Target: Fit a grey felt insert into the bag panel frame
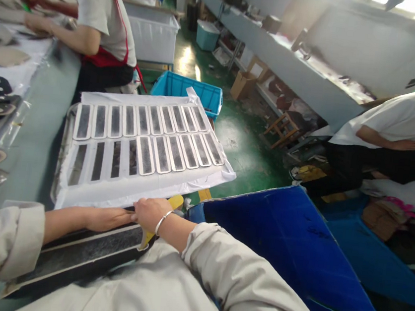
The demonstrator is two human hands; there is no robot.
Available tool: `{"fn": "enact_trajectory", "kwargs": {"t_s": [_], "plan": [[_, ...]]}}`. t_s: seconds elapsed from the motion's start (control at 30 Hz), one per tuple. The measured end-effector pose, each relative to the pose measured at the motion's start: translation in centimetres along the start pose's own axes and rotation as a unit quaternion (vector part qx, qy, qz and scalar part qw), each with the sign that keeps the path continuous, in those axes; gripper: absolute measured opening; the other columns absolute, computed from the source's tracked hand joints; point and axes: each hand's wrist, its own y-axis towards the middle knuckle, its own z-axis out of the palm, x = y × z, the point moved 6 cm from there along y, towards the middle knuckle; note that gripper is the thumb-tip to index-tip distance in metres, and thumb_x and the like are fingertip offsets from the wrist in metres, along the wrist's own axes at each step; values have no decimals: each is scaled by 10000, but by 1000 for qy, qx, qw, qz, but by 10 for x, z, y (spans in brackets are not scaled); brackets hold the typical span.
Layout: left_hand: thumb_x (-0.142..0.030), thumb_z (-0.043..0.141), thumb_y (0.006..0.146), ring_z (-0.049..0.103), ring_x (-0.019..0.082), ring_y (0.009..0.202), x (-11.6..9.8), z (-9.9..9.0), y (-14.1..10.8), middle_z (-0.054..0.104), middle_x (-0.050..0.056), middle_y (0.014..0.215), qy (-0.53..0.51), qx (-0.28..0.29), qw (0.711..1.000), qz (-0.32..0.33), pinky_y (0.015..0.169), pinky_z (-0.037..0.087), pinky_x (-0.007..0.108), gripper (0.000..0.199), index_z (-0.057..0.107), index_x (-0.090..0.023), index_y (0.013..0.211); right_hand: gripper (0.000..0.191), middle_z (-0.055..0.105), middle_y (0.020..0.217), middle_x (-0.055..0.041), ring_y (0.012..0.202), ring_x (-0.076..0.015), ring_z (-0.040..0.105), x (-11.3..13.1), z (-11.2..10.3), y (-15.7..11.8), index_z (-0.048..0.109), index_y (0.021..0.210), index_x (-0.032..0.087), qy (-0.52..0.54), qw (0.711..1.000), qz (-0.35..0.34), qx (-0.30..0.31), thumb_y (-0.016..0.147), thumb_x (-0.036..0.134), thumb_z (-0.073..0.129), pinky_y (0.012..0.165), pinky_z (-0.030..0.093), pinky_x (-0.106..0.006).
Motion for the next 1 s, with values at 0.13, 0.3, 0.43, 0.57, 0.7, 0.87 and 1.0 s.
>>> {"fn": "enact_trajectory", "kwargs": {"t_s": [0.13,0.3,0.43,0.57,0.7,0.87,1.0], "plan": [[-597,230,892,436,231,1246,-2,2,-20,533,27,1315,7,-47,998,-33,1091,257,342,614,541,-200,1242,247,649,871,-57,761,-251,650,4,-11,4,577,971,209,-45,994,-90,31,910,374,404,562,491,-330],[-629,235,870,395,231,1281,-2,6,-48,434,23,1394,18,-122,987,-98,1111,223,332,655,479,-209,1310,231,632,793,-61,693,-193,633,-22,-35,4,569,983,181,-80,996,-18,-38,942,272,361,631,477,-295],[-586,229,889,410,217,1272,-16,10,-53,456,49,1380,61,-154,982,-89,1110,232,340,628,488,-184,1296,233,633,781,-55,672,-194,629,-18,-31,0,574,998,182,-73,996,-2,-57,939,283,372,632,475,-302],[-521,276,900,403,243,1274,-29,14,-58,442,118,1383,122,-168,974,-93,1094,259,386,599,453,-118,1308,356,649,805,-80,745,-218,644,-2,-14,-1,597,931,166,-9,995,31,-95,966,311,274,653,488,-331],[-528,363,864,511,287,1169,-31,17,-73,546,138,1283,163,-222,954,-122,1012,368,416,557,511,-146,1242,458,660,836,-122,812,-239,646,3,-4,0,586,925,140,51,986,93,-127,970,380,199,714,492,-371],[-524,517,775,480,320,1188,-37,37,-75,507,184,1308,273,-264,912,-151,999,355,453,653,465,-103,1271,414,667,818,-129,842,-237,641,-14,-9,5,613,874,145,136,970,154,-128,933,441,330,774,476,-362],[-578,587,697,348,325,1291,-49,56,-52,371,207,1411,336,-309,875,-158,1053,257,468,864,342,-79,1359,500,649,900,-185,909,-245,609,-62,-15,-8,618,857,106,243,925,246,-160,955,397,223,817,450,-366]]}}
